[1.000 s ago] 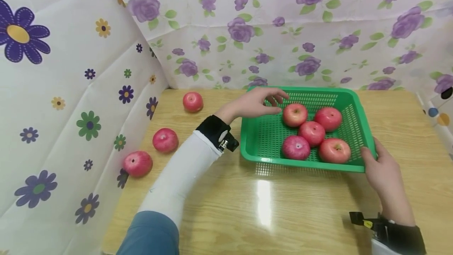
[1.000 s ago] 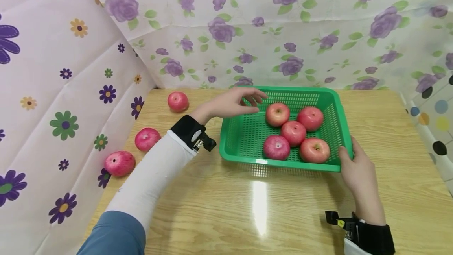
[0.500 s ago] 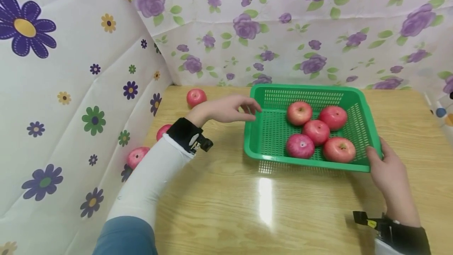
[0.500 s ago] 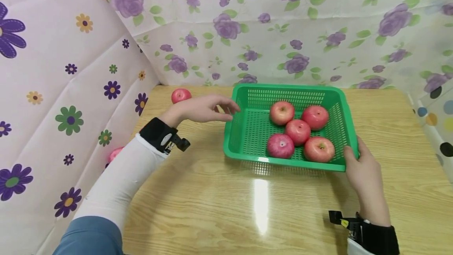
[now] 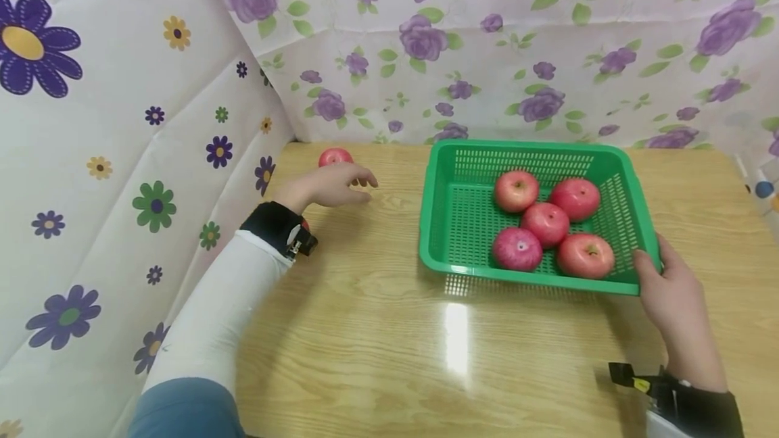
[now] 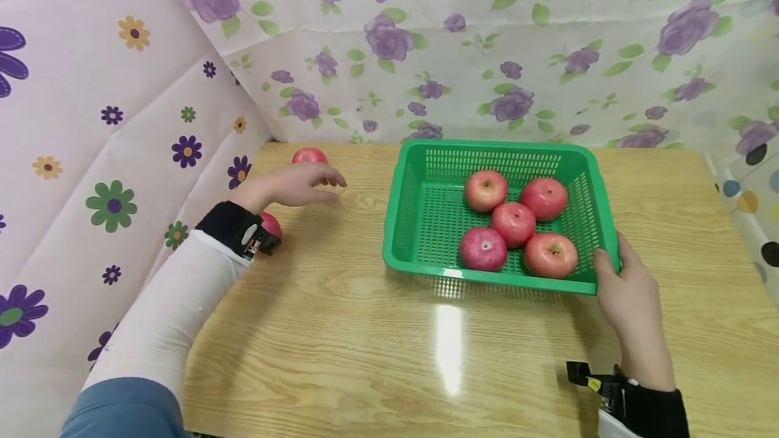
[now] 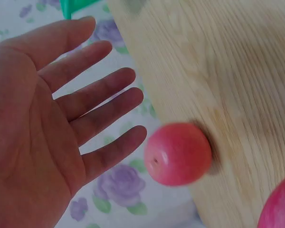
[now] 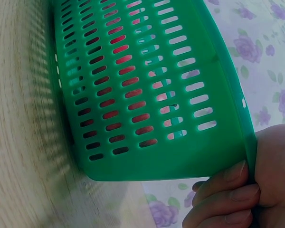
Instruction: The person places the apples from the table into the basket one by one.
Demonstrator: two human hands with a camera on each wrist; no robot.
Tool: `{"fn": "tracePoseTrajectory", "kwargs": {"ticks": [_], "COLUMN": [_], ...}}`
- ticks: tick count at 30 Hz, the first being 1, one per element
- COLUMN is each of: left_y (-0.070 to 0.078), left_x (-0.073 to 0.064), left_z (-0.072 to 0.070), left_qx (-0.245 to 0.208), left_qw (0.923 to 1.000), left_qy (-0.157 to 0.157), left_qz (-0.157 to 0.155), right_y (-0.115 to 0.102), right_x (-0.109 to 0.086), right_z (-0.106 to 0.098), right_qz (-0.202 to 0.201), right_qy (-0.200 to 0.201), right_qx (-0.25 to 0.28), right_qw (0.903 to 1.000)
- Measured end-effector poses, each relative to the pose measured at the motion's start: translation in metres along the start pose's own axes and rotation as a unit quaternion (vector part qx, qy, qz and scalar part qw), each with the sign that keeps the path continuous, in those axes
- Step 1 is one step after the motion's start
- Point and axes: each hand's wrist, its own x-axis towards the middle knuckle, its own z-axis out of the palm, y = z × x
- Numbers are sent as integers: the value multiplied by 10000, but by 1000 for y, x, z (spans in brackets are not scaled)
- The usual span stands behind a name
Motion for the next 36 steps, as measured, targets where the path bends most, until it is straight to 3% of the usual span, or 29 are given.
{"fn": "tracePoseTrajectory", "kwargs": {"ticks": [12,23,31,36], "left_y": [-19,-25,-39,-52], "left_x": [25,50,53,51], "left_z": [-14,-7,3,12], "left_qx": [526,1327,989,618], "left_qw": [9939,9756,9606,9540], "left_qy": [454,675,1019,1284], "left_qz": [-858,-1613,-2389,-2638], "right_y": [3,3,3,1], "right_x": [-2,-3,-1,0], "right_z": [-3,-2,-1,0], "right_qz": [86,-68,-27,-5], "right_qy": [-33,71,-3,-24], "right_qx": [65,77,166,174], "right_qw": [9999,9999,9999,9998]}}
